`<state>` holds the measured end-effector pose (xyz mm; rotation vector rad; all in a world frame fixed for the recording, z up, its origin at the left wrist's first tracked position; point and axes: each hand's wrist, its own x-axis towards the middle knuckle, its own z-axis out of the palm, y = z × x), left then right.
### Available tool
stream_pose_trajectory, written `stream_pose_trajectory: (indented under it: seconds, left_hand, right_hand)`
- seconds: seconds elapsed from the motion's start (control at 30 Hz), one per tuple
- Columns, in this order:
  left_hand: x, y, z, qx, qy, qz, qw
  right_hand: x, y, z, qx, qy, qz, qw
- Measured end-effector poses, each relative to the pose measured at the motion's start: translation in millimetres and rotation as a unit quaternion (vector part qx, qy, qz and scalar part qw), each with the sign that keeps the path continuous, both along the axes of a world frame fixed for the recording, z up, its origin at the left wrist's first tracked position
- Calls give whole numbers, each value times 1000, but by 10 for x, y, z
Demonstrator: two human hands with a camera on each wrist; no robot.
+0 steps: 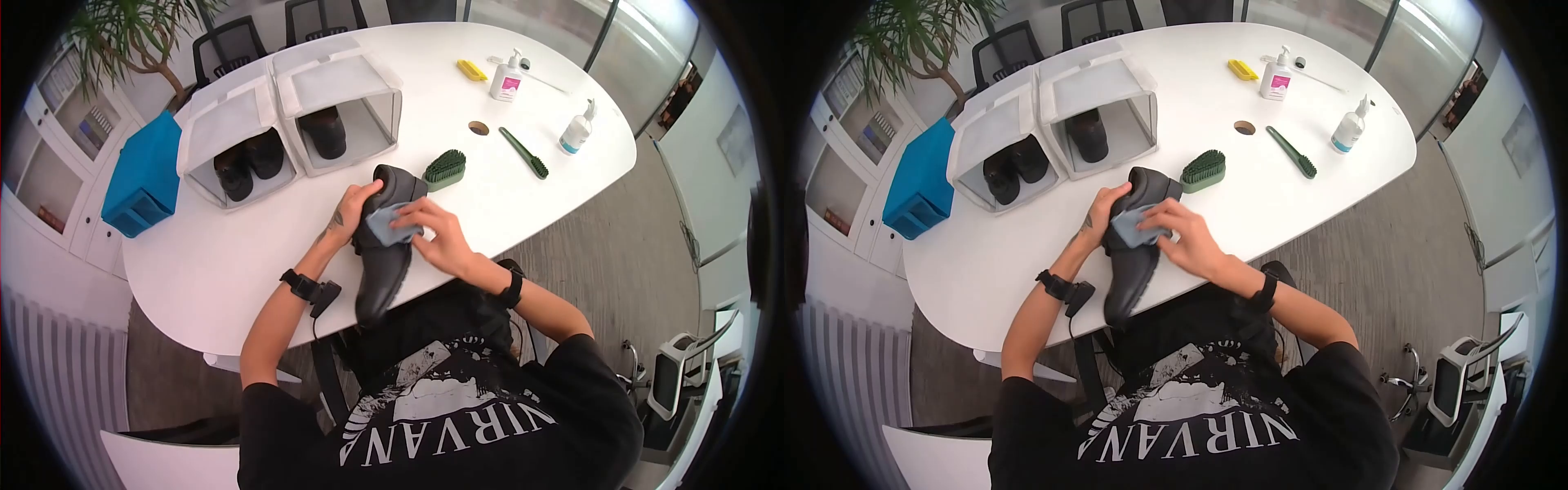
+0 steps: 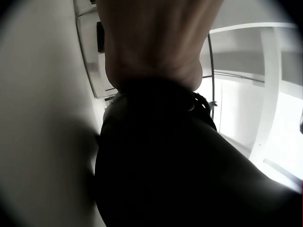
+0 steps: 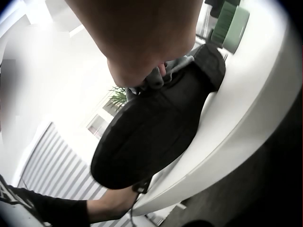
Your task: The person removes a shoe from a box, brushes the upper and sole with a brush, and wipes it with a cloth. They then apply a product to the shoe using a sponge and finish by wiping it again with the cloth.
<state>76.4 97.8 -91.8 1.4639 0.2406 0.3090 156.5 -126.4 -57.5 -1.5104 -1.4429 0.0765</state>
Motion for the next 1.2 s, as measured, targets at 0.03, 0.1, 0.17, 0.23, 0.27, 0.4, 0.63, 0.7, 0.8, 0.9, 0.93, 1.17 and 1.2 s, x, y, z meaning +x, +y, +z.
stream_pose_trajectory:
  seconds: [0.03,0.1,0.17,0.23,0.27,0.4,0.63,0.7,0.8,0.9,0.93,1.17,1.2]
  left_hand:
    - [-33,-45,74,-70,18,19,997]
    - [19,76,-122,-151,46,31,987]
    - [6,154,-181,-193,63,10,979]
    - [43,225,-288,-210,51,-29,976]
    - [68,208,-285,-219,51,-25,974]
    - [3,162,-186,-233,53,-6,971]
    - [76,231,-296,-216,48,-15,975]
    - [48,252,-297,-208,40,-27,977]
    - [83,264,-378,-216,46,-26,975]
    - [89,277,-362,-209,33,-18,977]
    - [78,254,-344,-206,26,-17,978]
    - [58,196,-234,-193,28,-16,981]
    - [40,168,-234,-194,28,-11,981]
  right_hand:
    - [-59,-22,55,-21,2,28,999]
    - [54,-70,206,-56,-30,66,996]
    - [290,-163,273,-62,-70,37,995]
    - [598,-347,343,-80,-22,-84,993]
    - [786,-453,289,-61,-31,-155,985]
    - [1500,-922,40,-154,-60,-309,937]
    - [1585,-783,256,-209,-126,-219,945]
    - [1604,-532,301,-219,-138,-178,949]
    - [1706,-144,251,-235,-136,-101,957]
    - [2055,139,60,-319,-98,-8,943]
    - [2095,205,48,-366,-75,10,927]
    - [1842,90,230,-361,-55,-35,930]
    - [1768,20,308,-365,-53,-44,929]
